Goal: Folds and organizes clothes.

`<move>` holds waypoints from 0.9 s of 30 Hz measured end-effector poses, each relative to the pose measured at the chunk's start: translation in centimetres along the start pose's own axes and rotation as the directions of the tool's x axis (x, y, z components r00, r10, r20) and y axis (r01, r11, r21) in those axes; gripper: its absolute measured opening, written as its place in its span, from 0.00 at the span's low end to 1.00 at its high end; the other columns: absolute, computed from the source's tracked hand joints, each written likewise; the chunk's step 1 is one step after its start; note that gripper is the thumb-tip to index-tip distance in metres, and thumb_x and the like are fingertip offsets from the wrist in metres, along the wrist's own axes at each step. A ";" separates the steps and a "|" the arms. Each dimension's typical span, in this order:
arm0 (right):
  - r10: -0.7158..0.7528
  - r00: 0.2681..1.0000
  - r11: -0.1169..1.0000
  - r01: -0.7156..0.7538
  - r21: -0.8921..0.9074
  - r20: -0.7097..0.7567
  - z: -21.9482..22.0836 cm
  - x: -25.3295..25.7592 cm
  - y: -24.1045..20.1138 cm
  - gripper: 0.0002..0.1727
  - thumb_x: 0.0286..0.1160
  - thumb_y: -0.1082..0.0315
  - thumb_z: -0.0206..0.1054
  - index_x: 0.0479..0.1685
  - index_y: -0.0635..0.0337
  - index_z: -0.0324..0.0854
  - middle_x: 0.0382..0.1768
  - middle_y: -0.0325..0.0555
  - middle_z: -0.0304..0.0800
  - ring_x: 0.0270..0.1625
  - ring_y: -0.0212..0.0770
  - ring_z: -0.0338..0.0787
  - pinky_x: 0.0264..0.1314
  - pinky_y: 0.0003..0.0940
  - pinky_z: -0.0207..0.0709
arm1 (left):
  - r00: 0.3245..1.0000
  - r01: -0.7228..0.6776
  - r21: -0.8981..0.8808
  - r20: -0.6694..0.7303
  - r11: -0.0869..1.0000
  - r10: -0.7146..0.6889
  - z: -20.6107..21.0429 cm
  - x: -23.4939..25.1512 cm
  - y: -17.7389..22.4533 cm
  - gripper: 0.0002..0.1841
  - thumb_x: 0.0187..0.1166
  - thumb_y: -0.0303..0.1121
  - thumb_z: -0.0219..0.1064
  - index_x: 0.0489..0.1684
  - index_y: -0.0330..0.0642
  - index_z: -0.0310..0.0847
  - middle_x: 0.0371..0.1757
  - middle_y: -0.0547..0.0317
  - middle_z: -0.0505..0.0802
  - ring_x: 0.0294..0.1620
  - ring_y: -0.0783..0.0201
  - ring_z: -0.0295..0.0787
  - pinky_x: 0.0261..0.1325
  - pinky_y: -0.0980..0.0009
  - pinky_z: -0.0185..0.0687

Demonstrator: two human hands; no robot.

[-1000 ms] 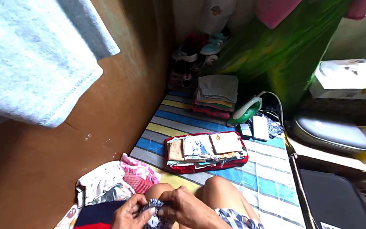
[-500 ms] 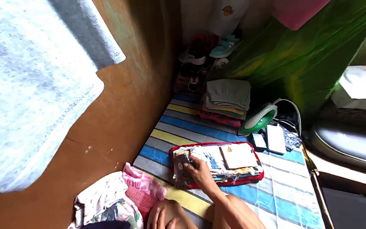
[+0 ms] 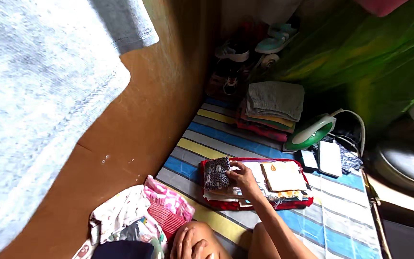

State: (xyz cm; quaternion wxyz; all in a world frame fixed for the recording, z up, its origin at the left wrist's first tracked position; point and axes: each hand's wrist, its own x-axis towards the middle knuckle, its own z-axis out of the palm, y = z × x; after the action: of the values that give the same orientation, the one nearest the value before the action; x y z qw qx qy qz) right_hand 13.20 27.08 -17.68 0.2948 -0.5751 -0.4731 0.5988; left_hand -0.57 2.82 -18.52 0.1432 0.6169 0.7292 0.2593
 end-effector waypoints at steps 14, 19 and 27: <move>-0.015 0.998 0.932 -0.009 -0.364 -0.061 -1.4 -1.7 0.7 0.28 0.79 0.76 0.65 0.79 0.70 0.67 0.54 0.68 0.89 0.55 0.58 0.91 0.64 0.52 0.80 | 1.000 -0.017 -0.001 -0.019 1.000 0.017 -0.2 0.1 0.1 0.14 0.73 0.37 0.70 0.45 0.38 0.94 0.66 0.27 0.87 0.73 0.23 0.76 0.70 0.29 0.67; -0.419 0.908 0.621 0.285 -0.731 -0.002 0.4 -2.4 0.7 0.23 0.80 0.69 0.67 0.72 0.68 0.80 0.70 0.71 0.81 0.72 0.70 0.81 0.70 0.65 0.74 | 1.000 0.000 -0.009 -0.009 1.000 0.000 0.0 -0.2 -0.1 0.14 0.72 0.39 0.71 0.46 0.39 0.94 0.67 0.29 0.87 0.74 0.24 0.76 0.71 0.29 0.67; -0.529 0.811 0.292 0.449 -0.844 0.249 -0.3 1.3 4.3 0.31 0.87 0.50 0.54 0.87 0.50 0.71 0.90 0.51 0.63 0.93 0.66 0.53 0.81 0.84 0.41 | 0.946 -0.285 -0.008 -0.162 0.959 0.280 2.8 11.9 4.4 0.28 0.82 0.49 0.56 0.68 0.38 0.86 0.77 0.35 0.82 0.79 0.28 0.75 0.71 0.27 0.67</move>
State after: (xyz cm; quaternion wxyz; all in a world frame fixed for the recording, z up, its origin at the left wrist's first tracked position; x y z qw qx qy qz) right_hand 14.07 26.65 -22.09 0.1438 -0.4915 -0.8496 0.1265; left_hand 2.24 15.40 -17.10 0.0558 0.6899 0.6384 0.3368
